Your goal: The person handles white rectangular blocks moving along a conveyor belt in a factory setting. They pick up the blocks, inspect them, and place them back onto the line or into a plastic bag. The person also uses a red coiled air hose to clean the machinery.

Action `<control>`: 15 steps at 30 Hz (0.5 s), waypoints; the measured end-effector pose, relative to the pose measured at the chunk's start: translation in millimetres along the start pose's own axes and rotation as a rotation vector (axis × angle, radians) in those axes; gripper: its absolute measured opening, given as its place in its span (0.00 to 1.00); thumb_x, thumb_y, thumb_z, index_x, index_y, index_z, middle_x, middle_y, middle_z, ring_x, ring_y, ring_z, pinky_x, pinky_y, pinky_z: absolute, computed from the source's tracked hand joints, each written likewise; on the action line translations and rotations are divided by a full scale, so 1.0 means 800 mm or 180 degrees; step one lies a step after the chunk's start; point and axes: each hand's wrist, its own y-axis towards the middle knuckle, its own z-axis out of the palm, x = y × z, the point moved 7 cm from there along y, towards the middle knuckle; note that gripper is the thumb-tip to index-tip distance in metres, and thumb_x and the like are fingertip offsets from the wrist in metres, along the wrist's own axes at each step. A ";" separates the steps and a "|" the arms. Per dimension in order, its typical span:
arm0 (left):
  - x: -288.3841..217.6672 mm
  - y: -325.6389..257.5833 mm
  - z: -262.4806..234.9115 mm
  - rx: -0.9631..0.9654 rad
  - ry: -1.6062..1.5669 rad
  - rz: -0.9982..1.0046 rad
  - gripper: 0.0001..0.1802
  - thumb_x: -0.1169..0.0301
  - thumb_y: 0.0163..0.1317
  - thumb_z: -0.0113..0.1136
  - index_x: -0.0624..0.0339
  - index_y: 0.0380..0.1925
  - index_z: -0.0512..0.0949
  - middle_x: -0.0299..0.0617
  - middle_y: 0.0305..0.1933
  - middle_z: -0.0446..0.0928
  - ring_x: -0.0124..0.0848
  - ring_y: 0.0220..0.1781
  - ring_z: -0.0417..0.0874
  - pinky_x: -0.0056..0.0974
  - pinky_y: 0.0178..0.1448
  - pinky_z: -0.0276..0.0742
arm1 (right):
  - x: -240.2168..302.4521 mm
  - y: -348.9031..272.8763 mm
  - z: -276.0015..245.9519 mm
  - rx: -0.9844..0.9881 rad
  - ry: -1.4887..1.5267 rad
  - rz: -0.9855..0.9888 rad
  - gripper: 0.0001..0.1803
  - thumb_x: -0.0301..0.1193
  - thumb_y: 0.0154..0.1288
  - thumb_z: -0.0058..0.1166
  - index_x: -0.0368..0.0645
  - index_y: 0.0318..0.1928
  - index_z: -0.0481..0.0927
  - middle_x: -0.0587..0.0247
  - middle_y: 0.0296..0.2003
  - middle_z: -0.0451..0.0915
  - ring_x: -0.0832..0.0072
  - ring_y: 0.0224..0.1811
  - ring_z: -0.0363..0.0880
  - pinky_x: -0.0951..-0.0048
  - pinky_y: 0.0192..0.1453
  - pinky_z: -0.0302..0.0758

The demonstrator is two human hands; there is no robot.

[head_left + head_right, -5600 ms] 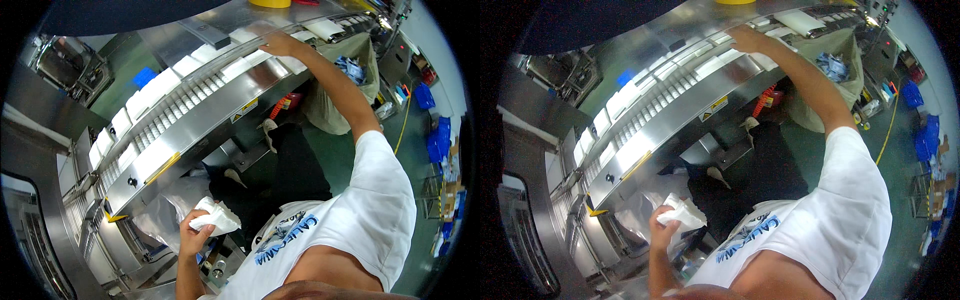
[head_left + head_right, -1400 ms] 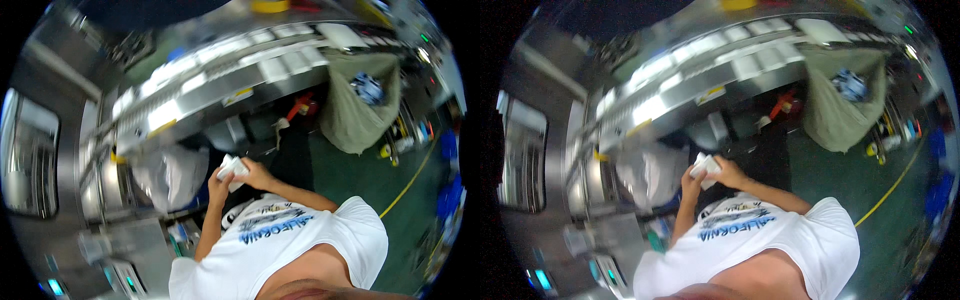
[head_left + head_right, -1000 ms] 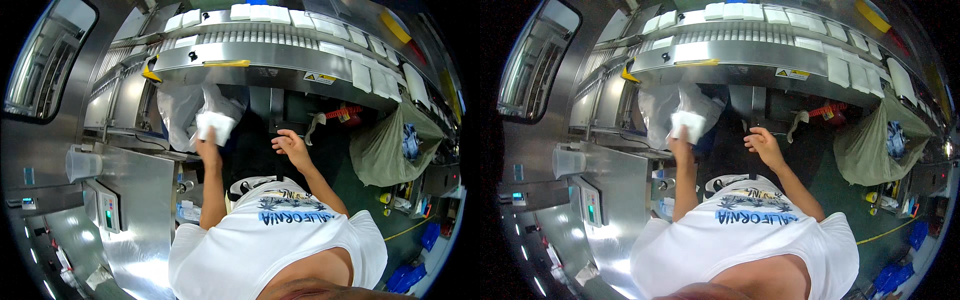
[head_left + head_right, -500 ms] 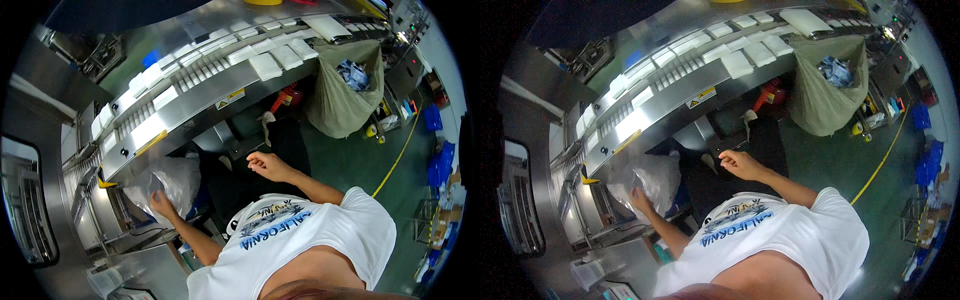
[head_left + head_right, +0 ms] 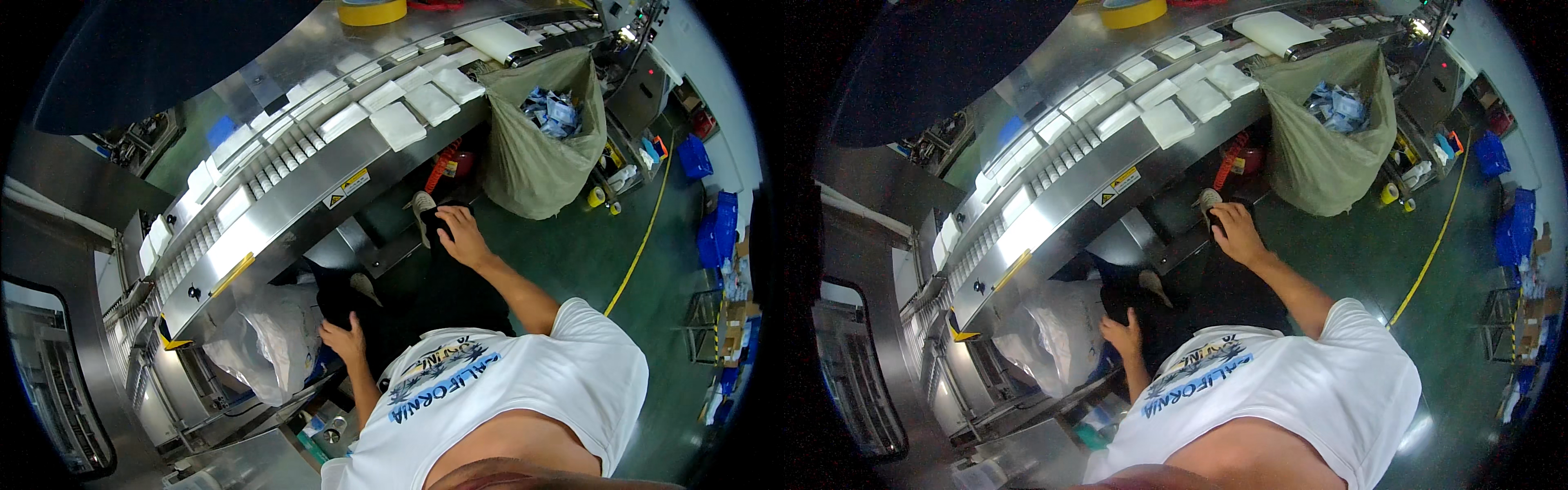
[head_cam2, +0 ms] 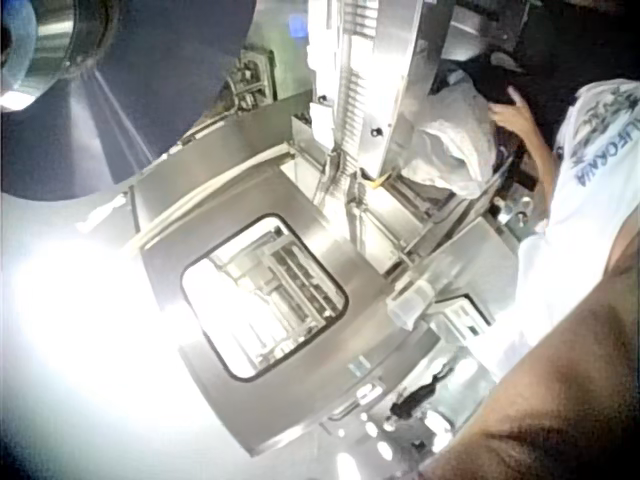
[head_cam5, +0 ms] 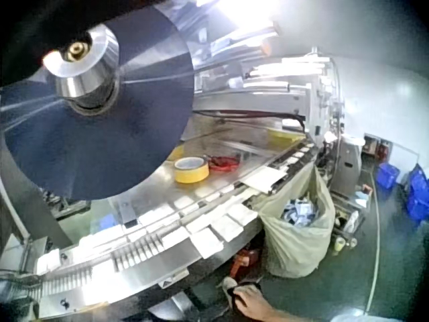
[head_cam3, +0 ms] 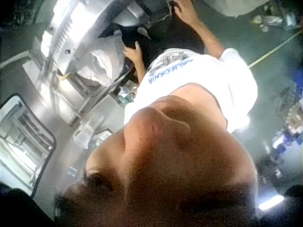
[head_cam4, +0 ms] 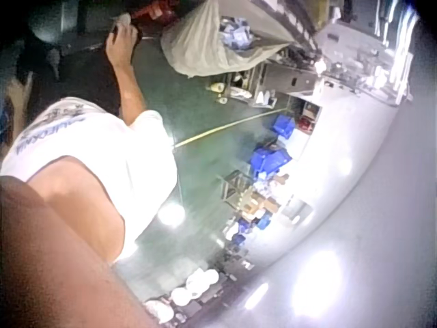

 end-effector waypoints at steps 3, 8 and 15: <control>0.025 -0.011 0.049 0.0571 0.0394 -0.0454 0.56 0.37 0.62 0.67 0.72 0.74 0.59 0.70 0.73 0.63 0.68 0.70 0.70 0.61 0.70 0.74 | -0.009 -0.022 0.029 0.0284 -0.0669 -0.0018 0.25 0.33 0.69 0.61 0.39 0.63 0.76 0.52 0.66 0.74 0.53 0.71 0.67 0.47 0.78 0.61; 0.054 0.016 0.074 0.0952 0.0375 -0.0785 0.64 0.31 0.58 0.66 0.75 0.75 0.56 0.72 0.74 0.62 0.68 0.69 0.72 0.61 0.68 0.76 | -0.041 -0.031 0.043 0.0530 -0.0645 0.0351 0.26 0.37 0.68 0.62 0.37 0.62 0.77 0.51 0.65 0.76 0.54 0.71 0.68 0.48 0.80 0.59; 0.053 0.060 0.115 0.1228 0.0449 -0.0590 0.72 0.30 0.56 0.67 0.84 0.76 0.48 0.79 0.72 0.63 0.70 0.67 0.74 0.60 0.69 0.75 | -0.090 -0.085 0.013 0.0577 -0.0641 0.0852 0.21 0.35 0.67 0.62 0.39 0.56 0.79 0.51 0.55 0.81 0.54 0.64 0.75 0.51 0.77 0.62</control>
